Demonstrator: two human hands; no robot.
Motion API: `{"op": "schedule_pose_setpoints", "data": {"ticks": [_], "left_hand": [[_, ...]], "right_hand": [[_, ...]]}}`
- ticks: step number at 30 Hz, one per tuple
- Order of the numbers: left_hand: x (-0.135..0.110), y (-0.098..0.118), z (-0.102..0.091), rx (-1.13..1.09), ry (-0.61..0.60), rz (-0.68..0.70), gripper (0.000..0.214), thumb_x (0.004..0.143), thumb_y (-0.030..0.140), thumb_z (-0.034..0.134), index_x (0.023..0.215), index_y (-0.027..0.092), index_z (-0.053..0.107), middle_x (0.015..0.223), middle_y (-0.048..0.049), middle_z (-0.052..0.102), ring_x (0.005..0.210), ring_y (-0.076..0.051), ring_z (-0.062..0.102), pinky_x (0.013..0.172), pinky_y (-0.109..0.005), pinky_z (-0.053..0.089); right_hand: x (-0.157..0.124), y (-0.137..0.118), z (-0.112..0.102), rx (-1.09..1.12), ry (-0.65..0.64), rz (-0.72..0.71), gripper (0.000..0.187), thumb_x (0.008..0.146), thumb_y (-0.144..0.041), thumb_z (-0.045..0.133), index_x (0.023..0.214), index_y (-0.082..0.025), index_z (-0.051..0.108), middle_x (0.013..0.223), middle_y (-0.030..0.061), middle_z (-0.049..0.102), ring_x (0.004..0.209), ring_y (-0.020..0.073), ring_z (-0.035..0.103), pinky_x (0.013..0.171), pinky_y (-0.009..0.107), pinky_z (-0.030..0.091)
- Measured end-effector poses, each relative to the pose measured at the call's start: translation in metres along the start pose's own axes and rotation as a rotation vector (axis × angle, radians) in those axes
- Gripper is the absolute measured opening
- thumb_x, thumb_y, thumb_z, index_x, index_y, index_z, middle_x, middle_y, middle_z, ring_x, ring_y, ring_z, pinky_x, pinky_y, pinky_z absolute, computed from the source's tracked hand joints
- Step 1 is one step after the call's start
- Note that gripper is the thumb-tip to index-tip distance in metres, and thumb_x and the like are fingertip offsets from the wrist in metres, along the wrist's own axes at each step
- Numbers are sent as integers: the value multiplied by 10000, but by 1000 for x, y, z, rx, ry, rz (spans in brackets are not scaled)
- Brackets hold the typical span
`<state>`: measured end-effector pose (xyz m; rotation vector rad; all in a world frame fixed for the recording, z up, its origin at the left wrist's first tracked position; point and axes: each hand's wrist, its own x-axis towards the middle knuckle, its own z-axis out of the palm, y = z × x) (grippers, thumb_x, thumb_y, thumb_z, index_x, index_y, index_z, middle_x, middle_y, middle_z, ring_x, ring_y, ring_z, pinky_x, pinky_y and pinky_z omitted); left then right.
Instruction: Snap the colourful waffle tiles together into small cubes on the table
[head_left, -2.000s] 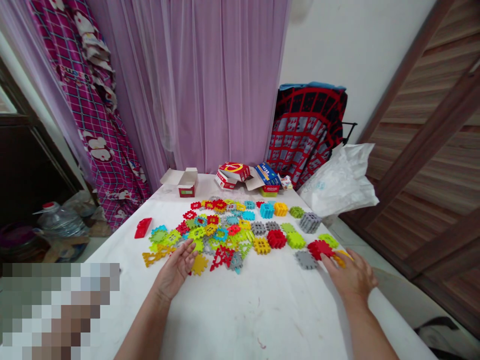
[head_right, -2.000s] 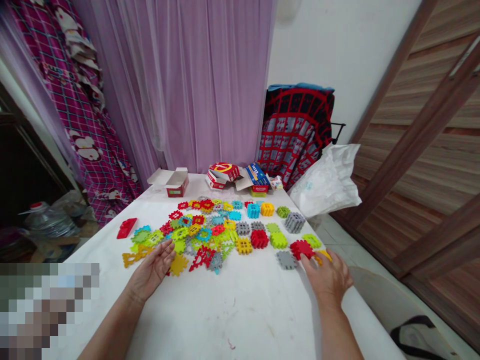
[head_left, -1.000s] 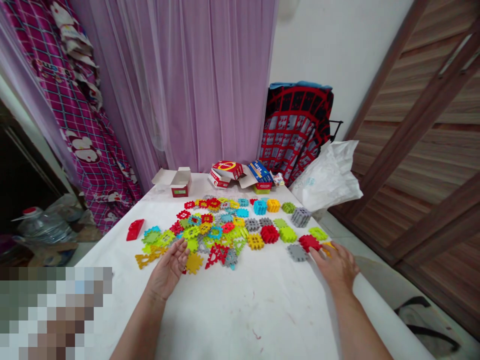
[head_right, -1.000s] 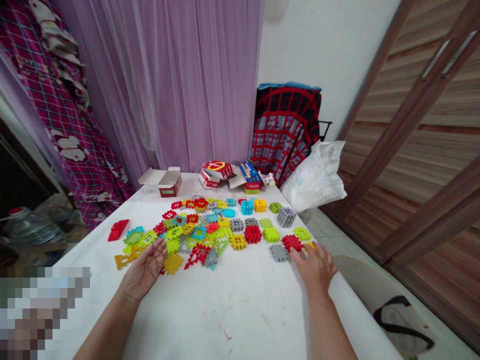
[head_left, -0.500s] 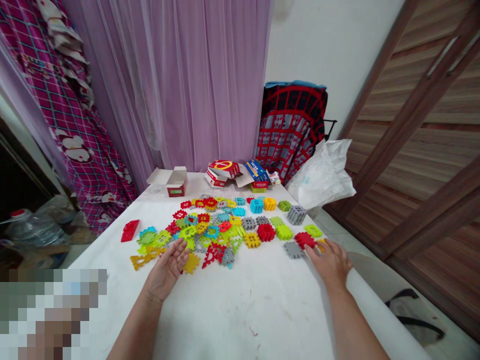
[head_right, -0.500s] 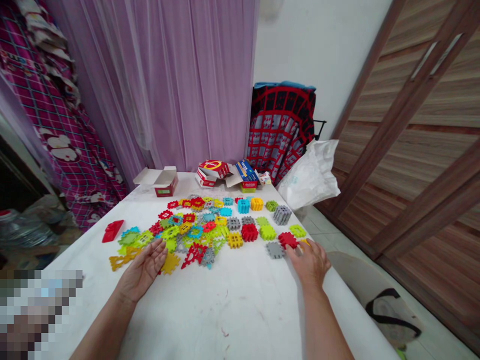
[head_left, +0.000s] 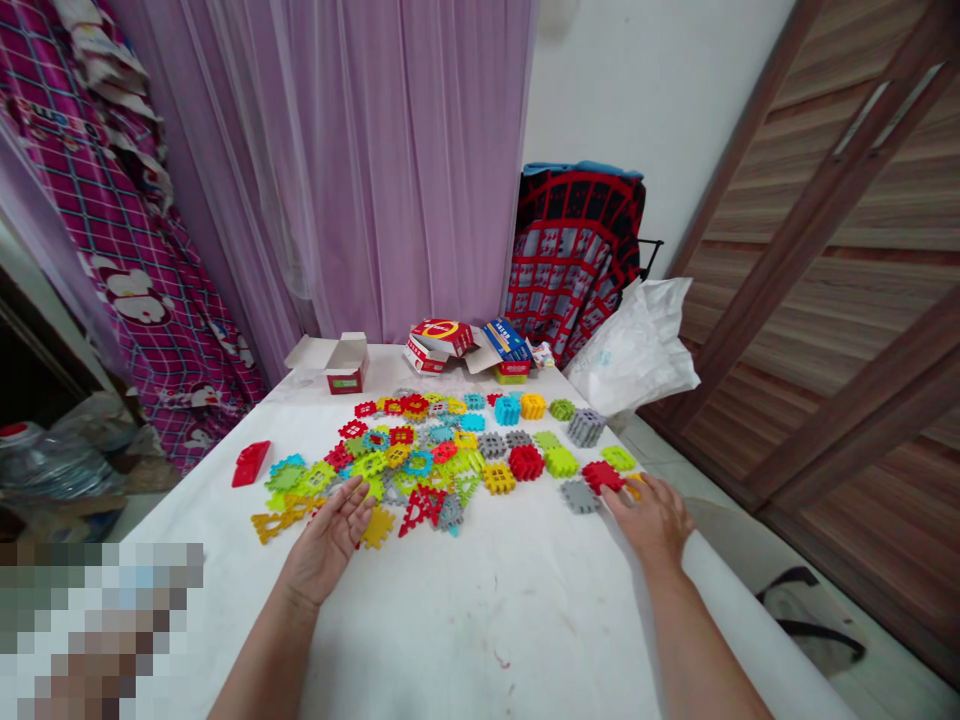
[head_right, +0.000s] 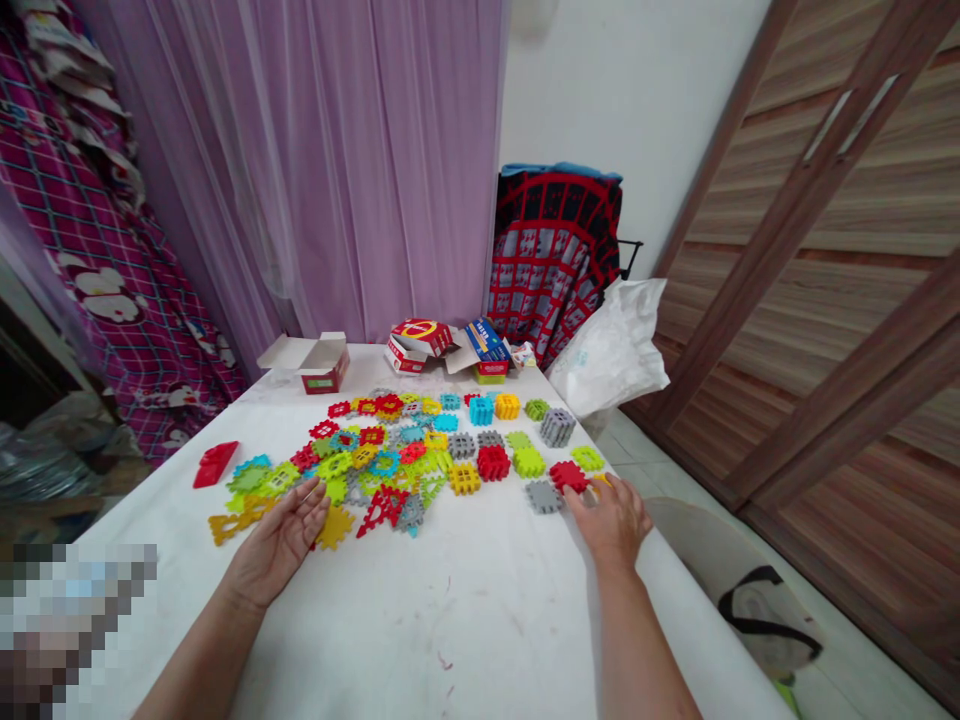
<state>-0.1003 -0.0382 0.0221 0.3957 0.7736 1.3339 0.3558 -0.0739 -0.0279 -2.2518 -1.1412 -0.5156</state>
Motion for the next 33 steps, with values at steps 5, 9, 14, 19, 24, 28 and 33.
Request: {"op": "schedule_pose_setpoints", "data": {"ticks": [5,9,14,19,24,28,33], "left_hand": [[-2,1,3,4,18,5,286,926,87,386,967,123,667,880,-79,742,719,-135,723,626,-203,607],[-2,1,6,7,27,10,306,933,87,362,955,115,666,854,-78,740,700,-134,721,612,-202,608],[-2,1,5,4,15,10,317,938,93,354,951,119,669,854,-74,741,697,-132,721,613,-201,607],[-1,0,3,7,14,8,292,928,95,381,970,122,668,858,-75,739,715,-136,722,619,-196,604],[1,0,1,0,15,0,288,914,91,407,1061,136,650,861,-74,735,714,-135,719,618,-193,602],[-2,1,3,-7,26,-7,319,910,85,413,1147,145,618,853,-67,732,698,-130,717,616,-193,600],[-3,1,5,-4,21,-15,289,927,89,373,1027,117,643,837,-76,729,693,-128,716,613,-190,598]], "right_hand": [[-1,0,0,-24,-19,8,359,734,-494,624,961,-224,693,1228,93,611,1177,307,465,924,481,365],[-1,-1,0,-35,-32,7,353,733,-491,632,950,-219,691,1242,82,604,1186,308,457,924,488,371],[0,-1,-1,-38,-30,-9,336,745,-474,623,945,-212,691,1235,87,606,1183,300,458,918,469,377],[-1,-1,-1,-36,-24,1,350,752,-488,607,956,-215,687,1238,92,603,1180,288,458,918,448,364],[-1,1,1,-12,5,-7,331,737,-490,607,924,-227,683,1212,87,611,1163,295,463,920,457,352],[-1,-1,1,-31,-10,-2,368,735,-512,609,960,-228,675,1237,84,600,1172,296,460,928,474,355],[-1,-1,1,-56,-48,1,386,731,-539,608,963,-238,675,1245,68,590,1180,290,435,926,472,349]]}}
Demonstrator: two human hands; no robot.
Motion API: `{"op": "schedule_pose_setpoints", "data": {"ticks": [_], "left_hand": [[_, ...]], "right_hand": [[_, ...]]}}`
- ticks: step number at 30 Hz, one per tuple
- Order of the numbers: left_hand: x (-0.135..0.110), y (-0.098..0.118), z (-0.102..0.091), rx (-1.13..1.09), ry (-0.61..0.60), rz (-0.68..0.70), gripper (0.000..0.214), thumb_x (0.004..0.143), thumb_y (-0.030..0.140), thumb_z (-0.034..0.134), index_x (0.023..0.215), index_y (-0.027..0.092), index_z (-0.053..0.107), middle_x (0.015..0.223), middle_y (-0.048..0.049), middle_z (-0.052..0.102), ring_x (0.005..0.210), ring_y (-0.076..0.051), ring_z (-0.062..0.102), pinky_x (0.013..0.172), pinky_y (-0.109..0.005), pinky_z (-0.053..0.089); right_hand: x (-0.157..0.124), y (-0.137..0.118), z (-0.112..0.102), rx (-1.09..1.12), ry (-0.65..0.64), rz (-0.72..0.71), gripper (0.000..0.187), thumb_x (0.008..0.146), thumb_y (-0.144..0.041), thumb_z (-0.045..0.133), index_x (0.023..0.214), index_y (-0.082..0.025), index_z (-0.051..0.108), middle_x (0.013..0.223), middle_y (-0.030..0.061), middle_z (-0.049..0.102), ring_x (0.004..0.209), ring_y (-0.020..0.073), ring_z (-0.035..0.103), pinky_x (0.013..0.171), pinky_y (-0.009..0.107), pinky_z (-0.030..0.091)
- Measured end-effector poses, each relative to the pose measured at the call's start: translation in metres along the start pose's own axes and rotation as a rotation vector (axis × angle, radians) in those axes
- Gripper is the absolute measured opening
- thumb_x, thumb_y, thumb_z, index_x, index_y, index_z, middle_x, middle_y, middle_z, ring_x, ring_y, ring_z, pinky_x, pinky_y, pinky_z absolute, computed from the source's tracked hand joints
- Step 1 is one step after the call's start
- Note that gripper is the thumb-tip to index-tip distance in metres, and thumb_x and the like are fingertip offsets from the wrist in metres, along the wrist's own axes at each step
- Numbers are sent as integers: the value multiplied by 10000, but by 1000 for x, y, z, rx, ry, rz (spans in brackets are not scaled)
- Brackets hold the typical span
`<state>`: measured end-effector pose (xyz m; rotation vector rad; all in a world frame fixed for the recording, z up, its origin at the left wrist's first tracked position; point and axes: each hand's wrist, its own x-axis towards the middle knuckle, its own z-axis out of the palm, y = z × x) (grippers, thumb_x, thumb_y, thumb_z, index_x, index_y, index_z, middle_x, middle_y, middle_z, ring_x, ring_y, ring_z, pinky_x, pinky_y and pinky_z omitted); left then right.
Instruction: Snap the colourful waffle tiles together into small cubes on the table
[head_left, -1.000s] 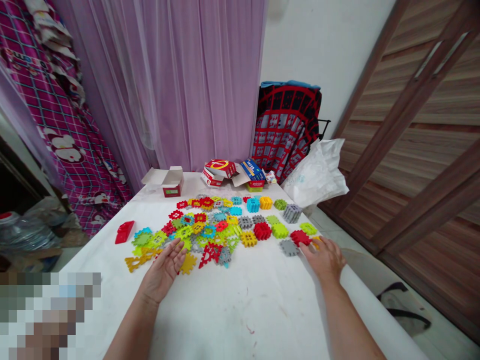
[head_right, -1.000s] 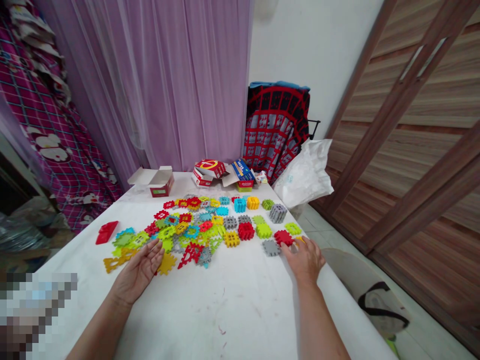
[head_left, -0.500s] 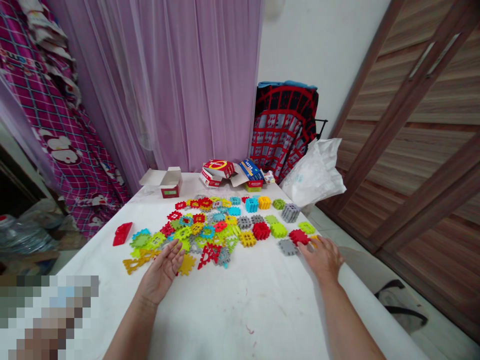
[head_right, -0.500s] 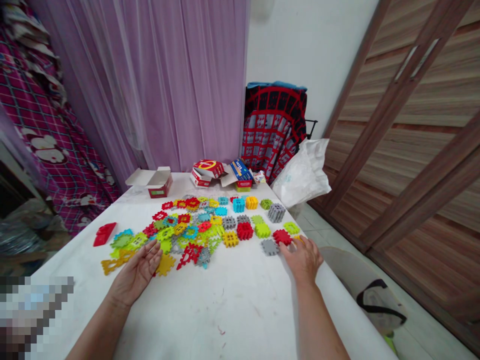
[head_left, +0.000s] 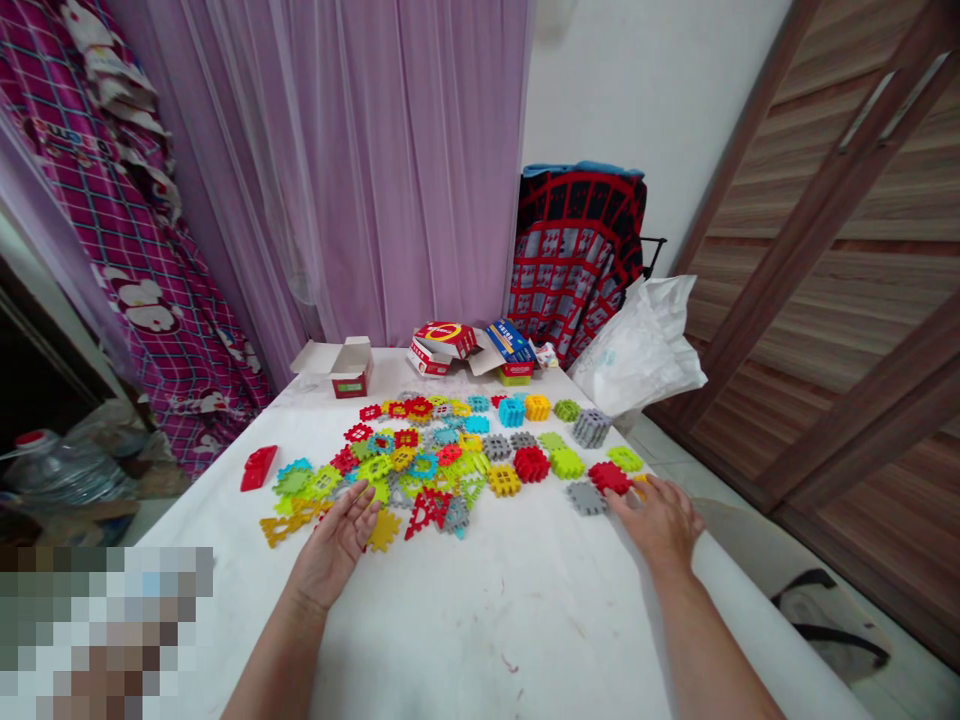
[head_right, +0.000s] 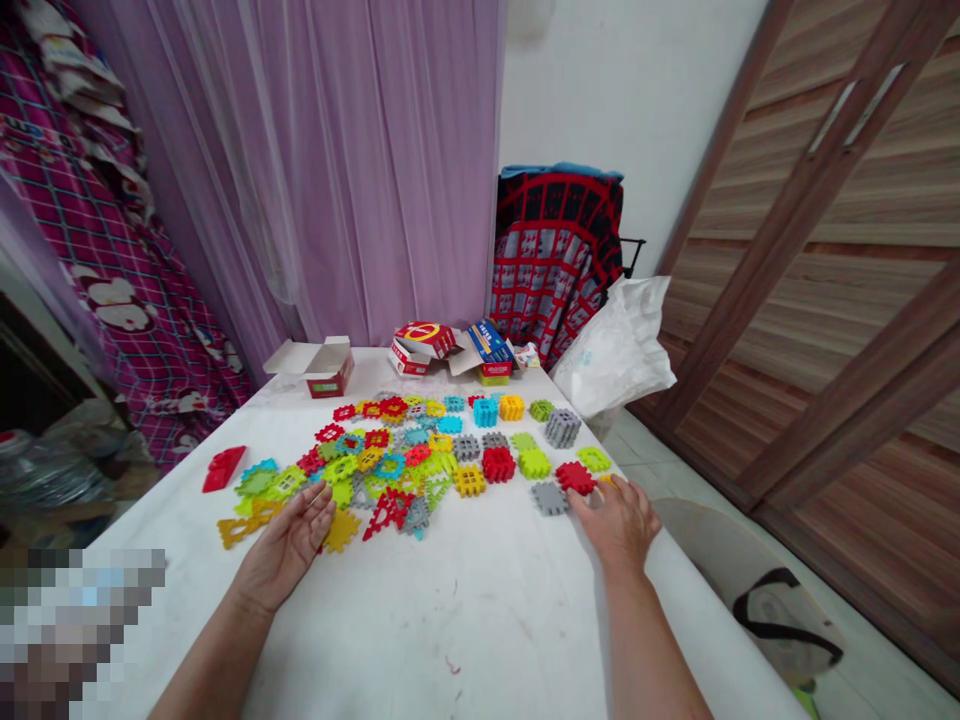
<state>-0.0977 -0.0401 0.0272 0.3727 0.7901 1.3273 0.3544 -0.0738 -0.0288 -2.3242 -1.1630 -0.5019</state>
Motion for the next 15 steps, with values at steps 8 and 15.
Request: {"op": "schedule_pose_setpoints", "data": {"ticks": [8,15], "left_hand": [[-1,0,1,1,-7,-3,292,932,93,367,987,122,653,833,-70,731,691,-118,713,616,-175,591],[-2,2,2,0,9,1,273,913,91,401,1023,123,649,830,-69,728,687,-124,712,604,-182,592]], "right_hand": [[0,1,1,-8,-19,-17,379,731,-524,618,958,-227,679,1253,87,580,1195,312,423,928,491,347],[-2,-5,-8,-19,-21,-5,367,772,-510,583,976,-219,673,1251,89,591,1208,289,428,936,457,350]]}}
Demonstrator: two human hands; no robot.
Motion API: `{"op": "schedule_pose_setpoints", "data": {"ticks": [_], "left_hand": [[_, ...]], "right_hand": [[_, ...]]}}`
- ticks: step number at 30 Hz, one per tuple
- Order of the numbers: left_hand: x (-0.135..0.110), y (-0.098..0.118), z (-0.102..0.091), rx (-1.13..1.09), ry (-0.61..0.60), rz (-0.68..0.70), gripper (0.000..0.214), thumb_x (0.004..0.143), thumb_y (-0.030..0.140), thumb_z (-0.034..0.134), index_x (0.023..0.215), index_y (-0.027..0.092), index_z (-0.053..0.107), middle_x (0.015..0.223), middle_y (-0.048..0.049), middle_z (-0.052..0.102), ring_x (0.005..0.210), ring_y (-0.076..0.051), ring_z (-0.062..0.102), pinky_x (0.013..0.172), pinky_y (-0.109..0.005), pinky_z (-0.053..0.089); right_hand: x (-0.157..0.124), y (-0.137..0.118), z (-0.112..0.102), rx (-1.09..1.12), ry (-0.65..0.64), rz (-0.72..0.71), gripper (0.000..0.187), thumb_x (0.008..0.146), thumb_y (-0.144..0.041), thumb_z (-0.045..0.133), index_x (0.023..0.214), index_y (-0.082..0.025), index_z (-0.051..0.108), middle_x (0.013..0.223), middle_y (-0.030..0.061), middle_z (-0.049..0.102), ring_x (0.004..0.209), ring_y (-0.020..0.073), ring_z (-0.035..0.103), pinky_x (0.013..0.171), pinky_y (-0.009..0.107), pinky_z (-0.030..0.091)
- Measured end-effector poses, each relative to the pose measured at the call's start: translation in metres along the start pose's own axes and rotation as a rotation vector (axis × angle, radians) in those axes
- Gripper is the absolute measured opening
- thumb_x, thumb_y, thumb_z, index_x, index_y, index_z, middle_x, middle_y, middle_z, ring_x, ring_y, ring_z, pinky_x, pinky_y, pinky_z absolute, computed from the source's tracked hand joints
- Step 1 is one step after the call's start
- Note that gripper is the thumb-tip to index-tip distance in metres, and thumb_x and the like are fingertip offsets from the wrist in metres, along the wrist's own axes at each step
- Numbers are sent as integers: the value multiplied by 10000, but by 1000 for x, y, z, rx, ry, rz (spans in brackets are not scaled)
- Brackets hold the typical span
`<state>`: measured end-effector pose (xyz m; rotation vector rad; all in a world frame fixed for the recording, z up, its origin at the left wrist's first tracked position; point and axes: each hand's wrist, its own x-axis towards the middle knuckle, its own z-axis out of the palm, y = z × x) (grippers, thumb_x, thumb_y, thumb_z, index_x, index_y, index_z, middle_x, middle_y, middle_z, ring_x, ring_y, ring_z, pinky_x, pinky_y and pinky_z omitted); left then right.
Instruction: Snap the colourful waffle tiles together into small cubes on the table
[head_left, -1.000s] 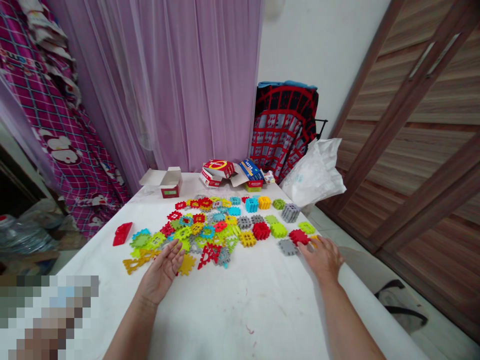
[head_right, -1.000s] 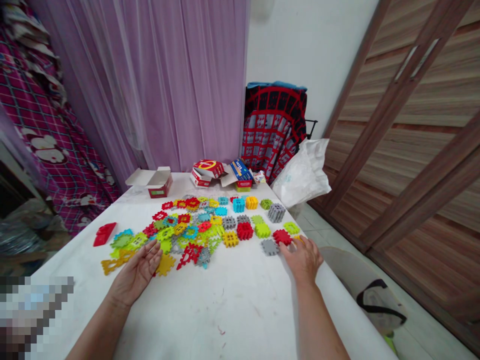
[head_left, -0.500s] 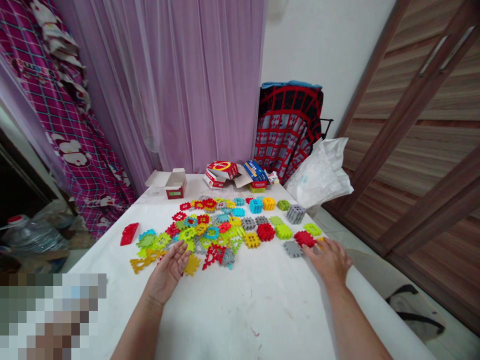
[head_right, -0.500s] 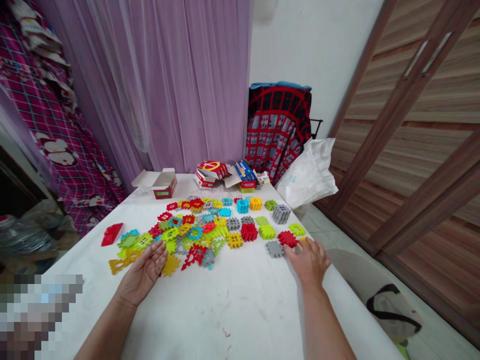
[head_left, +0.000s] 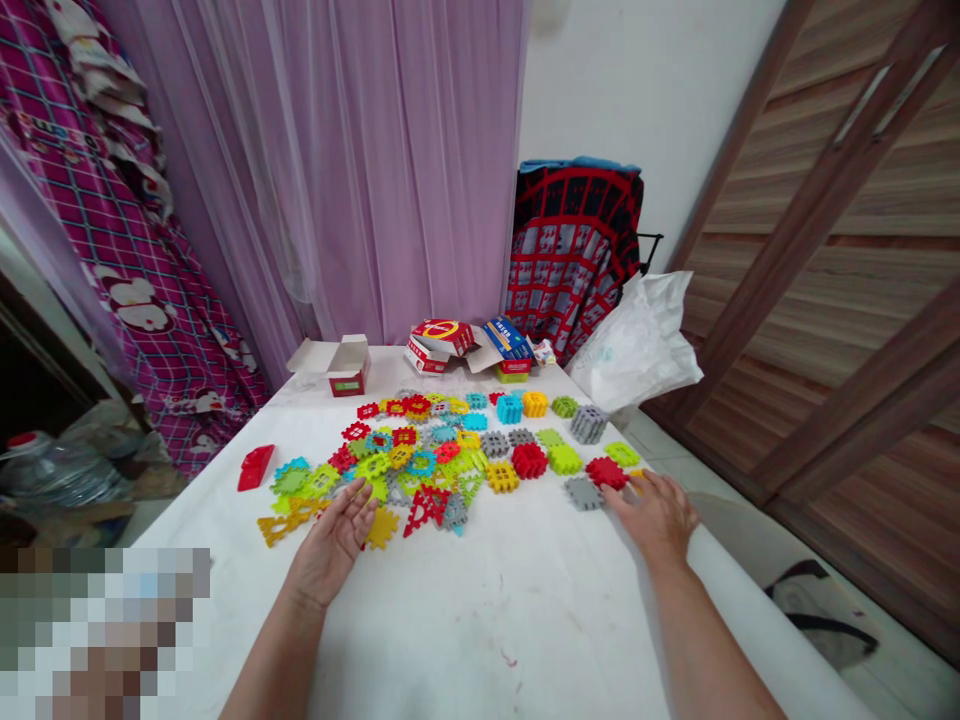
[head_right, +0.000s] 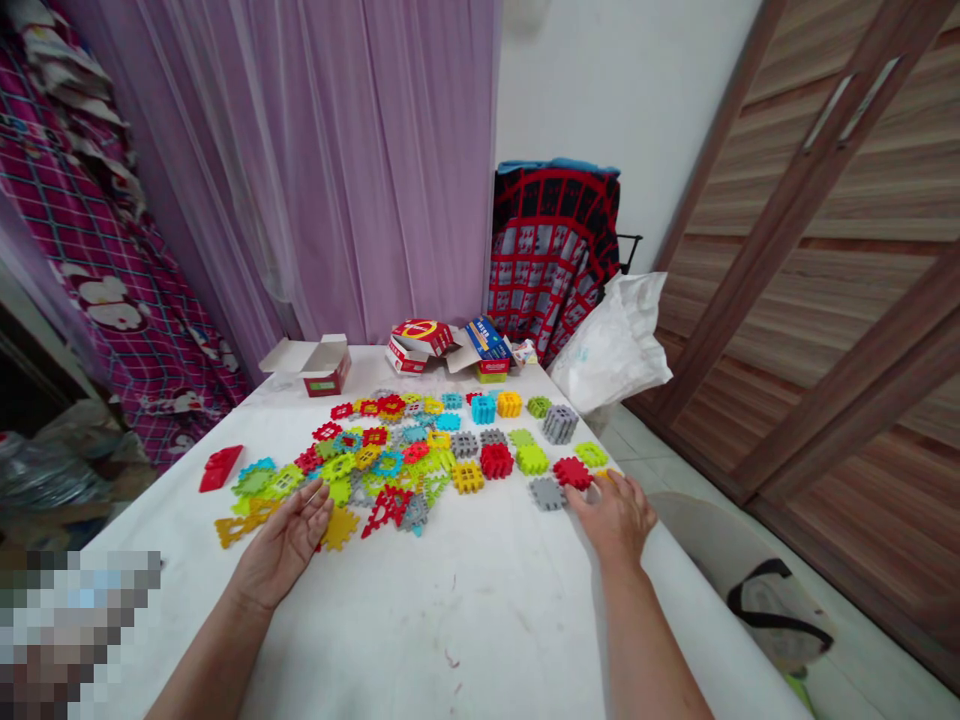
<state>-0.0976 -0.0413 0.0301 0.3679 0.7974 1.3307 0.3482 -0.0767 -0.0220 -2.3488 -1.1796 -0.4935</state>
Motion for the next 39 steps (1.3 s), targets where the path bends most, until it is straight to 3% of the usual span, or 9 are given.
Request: {"op": "schedule_pose_setpoints", "data": {"ticks": [25,35,39], "left_hand": [[3,-3,-5,-3,-14,16,365,912,110,437,1250,162,563,859,-66,733,716,-130,716,633,-192,594],[1,-3,-3,-2,-7,2,352,908,111,435,1230,159,567,856,-60,732,704,-122,714,627,-189,588],[2,-3,-4,-7,-5,2,290,920,109,412,1131,139,609,845,-62,729,702,-122,712,625,-187,586]], "right_hand": [[2,9,13,53,82,-28,325,750,-467,599,945,-219,672,1196,88,627,1169,290,476,938,443,349],[2,16,16,112,133,-32,258,807,-380,507,911,-224,682,1144,79,651,1141,284,503,936,434,339],[2,18,18,121,150,-43,298,818,-386,465,909,-213,691,1155,86,646,1138,276,506,935,434,352]]}}
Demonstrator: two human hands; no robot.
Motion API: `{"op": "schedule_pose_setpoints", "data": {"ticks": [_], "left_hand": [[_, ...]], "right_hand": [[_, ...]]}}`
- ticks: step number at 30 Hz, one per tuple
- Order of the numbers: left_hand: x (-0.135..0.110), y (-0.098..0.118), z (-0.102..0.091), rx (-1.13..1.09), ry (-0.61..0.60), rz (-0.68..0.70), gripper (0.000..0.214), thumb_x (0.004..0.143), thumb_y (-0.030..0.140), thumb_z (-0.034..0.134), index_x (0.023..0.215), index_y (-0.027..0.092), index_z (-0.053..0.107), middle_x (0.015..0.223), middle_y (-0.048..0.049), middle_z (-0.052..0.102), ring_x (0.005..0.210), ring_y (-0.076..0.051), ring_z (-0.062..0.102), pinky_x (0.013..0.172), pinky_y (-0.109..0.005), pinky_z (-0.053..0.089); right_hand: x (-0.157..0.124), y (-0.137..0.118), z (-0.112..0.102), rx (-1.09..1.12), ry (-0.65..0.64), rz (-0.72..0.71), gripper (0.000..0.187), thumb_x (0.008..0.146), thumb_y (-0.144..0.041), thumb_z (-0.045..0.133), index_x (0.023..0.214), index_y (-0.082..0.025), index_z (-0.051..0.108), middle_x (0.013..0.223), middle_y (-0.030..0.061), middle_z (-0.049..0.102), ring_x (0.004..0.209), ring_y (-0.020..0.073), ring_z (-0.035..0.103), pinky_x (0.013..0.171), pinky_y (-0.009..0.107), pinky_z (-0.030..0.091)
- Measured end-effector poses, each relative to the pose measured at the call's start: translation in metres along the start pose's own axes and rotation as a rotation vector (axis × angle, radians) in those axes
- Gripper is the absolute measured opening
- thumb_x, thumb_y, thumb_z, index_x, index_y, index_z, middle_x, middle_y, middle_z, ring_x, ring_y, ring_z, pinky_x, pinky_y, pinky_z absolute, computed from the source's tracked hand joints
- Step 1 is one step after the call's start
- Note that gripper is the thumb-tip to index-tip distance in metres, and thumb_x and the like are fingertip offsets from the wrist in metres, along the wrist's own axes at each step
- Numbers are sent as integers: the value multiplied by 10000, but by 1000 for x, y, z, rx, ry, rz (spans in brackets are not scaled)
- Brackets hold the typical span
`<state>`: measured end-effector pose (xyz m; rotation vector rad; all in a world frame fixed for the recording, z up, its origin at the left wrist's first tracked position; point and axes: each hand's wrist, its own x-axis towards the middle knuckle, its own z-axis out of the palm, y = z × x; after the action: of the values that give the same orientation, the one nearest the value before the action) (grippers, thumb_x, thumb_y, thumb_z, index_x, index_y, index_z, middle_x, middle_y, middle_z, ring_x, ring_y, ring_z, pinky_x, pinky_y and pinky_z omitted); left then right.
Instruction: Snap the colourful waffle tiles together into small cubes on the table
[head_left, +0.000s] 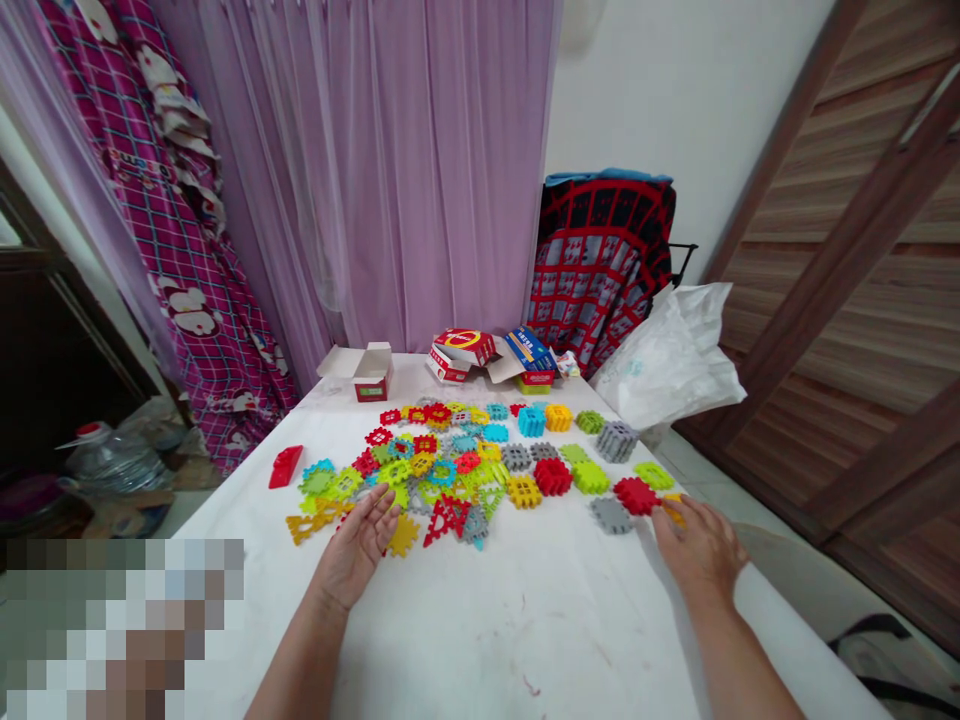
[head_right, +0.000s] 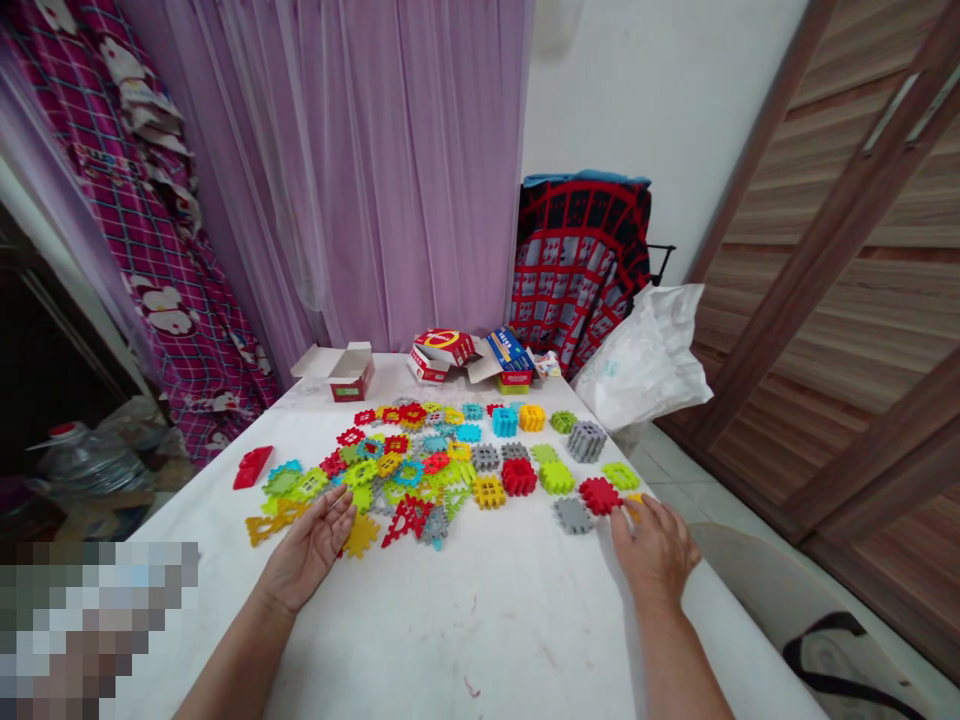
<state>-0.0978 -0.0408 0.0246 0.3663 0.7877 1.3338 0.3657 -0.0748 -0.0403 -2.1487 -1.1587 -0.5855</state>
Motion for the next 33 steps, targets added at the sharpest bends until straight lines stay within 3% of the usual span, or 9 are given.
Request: {"op": "schedule_pose_setpoints", "data": {"ticks": [6,10,13,16,23,33], "left_hand": [[1,-1,-2,-7,-15,2,237,920,108,424,1004,122,645,858,-66,729,711,-121,710,629,-189,589],[1,-1,-1,-19,0,12,238,911,108,445,1042,128,642,862,-65,730,706,-116,709,629,-185,590],[2,0,-1,-34,13,29,227,916,110,439,1005,125,648,862,-64,728,696,-113,709,621,-179,591],[5,0,-2,-53,27,40,228,919,108,433,985,116,650,849,-64,724,688,-115,709,607,-178,592],[12,2,-4,-112,49,51,203,901,95,466,986,116,649,836,-56,713,674,-107,703,593,-173,591],[16,-3,-5,-126,71,23,204,913,136,469,1000,137,654,852,-49,709,699,-110,702,614,-175,589]], "right_hand": [[-1,-3,-4,18,39,18,281,823,-382,452,896,-228,676,1158,73,645,1151,274,509,959,441,346],[3,-17,-14,86,155,-91,272,850,-334,439,896,-202,673,1133,98,649,1159,282,513,974,445,343],[9,-46,-22,173,201,-274,235,850,-311,477,893,-203,681,1117,96,655,1127,280,531,960,436,357],[12,-94,-28,295,178,-499,203,852,-287,506,905,-213,687,1060,75,681,1039,251,565,927,405,378],[-4,-215,-12,437,-257,-783,221,854,-185,518,967,-249,696,1059,44,691,1020,216,552,891,377,368],[17,-326,30,211,-683,-934,323,807,-217,610,1124,-265,647,1226,36,630,1158,241,493,962,414,364]]}}
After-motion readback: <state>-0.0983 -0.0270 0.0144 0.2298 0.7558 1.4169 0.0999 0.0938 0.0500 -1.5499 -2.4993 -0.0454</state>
